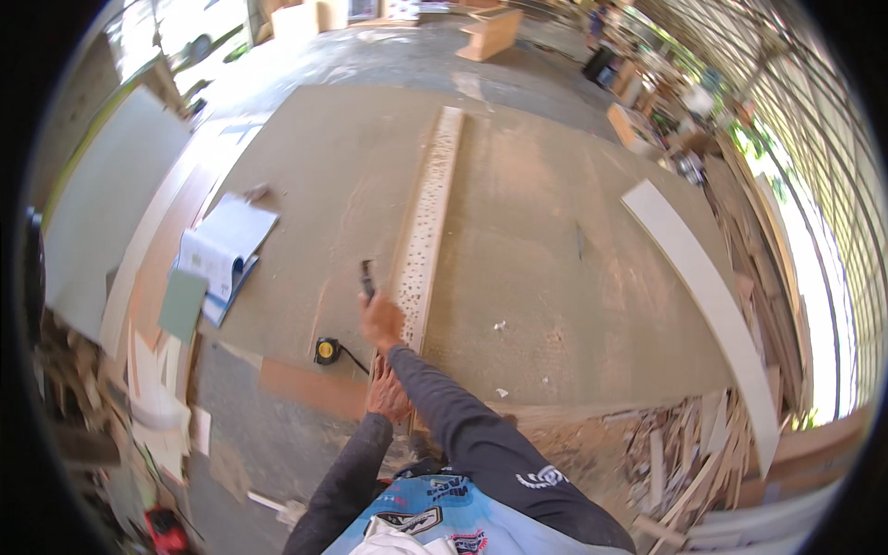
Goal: The person measures a white wooden board with a tape measure, marks it with a pencil, hammers a wooden strip onto a workbench, and cuts a wood piece using a table saw.
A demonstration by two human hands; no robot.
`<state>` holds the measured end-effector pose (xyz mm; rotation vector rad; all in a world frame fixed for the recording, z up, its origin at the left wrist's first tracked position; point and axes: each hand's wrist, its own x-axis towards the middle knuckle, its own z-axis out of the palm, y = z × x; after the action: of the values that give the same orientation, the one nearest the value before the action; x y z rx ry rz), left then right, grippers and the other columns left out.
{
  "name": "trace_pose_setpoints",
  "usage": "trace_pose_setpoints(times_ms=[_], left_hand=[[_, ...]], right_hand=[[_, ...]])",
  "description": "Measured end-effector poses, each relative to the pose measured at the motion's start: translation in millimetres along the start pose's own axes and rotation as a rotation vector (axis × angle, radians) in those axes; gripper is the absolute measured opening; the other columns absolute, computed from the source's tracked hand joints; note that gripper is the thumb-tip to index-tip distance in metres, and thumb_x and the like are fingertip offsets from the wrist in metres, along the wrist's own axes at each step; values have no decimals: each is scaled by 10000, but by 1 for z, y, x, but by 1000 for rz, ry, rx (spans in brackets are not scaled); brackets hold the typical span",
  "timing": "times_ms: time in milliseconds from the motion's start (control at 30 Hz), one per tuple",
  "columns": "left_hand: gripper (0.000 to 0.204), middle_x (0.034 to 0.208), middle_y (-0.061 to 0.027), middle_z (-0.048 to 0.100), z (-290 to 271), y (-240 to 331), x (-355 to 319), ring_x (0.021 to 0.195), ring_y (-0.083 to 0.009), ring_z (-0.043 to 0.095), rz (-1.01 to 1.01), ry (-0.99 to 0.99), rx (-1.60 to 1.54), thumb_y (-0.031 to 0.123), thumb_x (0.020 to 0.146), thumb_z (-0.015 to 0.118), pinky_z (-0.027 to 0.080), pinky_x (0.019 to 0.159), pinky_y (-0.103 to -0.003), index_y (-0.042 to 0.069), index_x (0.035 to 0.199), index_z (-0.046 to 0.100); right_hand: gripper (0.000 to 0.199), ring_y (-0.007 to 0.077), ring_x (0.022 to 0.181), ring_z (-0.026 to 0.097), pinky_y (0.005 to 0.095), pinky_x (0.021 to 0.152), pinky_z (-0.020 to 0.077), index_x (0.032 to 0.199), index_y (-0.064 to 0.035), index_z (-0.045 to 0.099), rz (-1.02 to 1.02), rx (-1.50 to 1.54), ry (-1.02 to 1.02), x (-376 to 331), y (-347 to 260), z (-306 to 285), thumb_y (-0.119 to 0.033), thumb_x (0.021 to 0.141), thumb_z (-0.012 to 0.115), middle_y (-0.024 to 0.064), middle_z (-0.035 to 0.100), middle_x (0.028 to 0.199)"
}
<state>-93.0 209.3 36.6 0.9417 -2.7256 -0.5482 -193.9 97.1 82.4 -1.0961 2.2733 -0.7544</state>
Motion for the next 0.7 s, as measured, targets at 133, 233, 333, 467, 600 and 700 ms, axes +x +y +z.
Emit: trace_pose_setpoints(times_ms=[133, 233, 333, 467, 600, 700], left_hand=[[767, 1594, -215, 266, 23, -11, -4, 1512, -307, 177, 43, 47, 38, 380, 883, 570, 118, 1222, -472, -11, 1502, 341], [752, 1600, -208, 255, 8, -8, -5, 1507, -317, 185, -131, -144, -161, 381, 905, 563, 126, 1219, -483, 13, 1517, 327], [740, 1603, -209, 247, 2, 8, 1, 1505, -324, 188, -64, -76, -58, 363, 914, 572, 128, 1217, -483, 15, 1520, 327], [747, 1604, -209, 248, 11, -6, 0, 1503, -327, 194, -2, 46, 102, 338, 906, 593, 125, 1218, -465, 12, 1523, 325], [661, 1588, -206, 292, 16, -10, 5, 1494, -335, 214, -41, 11, 24, 304, 936, 558, 120, 1223, -443, 15, 1503, 381], [505, 1509, -237, 387, 33, -31, 27, 1411, -350, 336, -69, -99, 245, 241, 950, 538, 259, 1171, -447, -30, 1375, 514]], right_hand=[[457, 408, 1192, 532, 483, 1001, 435, 1321, -37, 496, -510, 89, 107, -25, 19, 28, -189, 910, 626, 256, 514, 1296], [439, 374, 1230, 515, 461, 1040, 425, 1294, -45, 532, -716, 44, -20, -60, 37, -4, -123, 878, 649, 201, 458, 1374], [312, 357, 1205, 542, 452, 1003, 460, 1182, -30, 606, -567, 282, 65, -88, 116, -39, -126, 886, 639, 184, 473, 1368], [178, 337, 1104, 612, 422, 926, 508, 1069, -24, 638, -354, 228, 562, -163, 250, -119, -105, 919, 584, 171, 541, 1297], [131, 318, 915, 628, 396, 810, 517, 1025, -24, 647, 144, 283, 986, -293, 411, -201, -81, 938, 567, 153, 608, 1119], [112, 322, 828, 634, 405, 742, 505, 955, -20, 664, 490, 190, 1207, -418, 514, -238, -52, 920, 562, 146, 643, 933]])
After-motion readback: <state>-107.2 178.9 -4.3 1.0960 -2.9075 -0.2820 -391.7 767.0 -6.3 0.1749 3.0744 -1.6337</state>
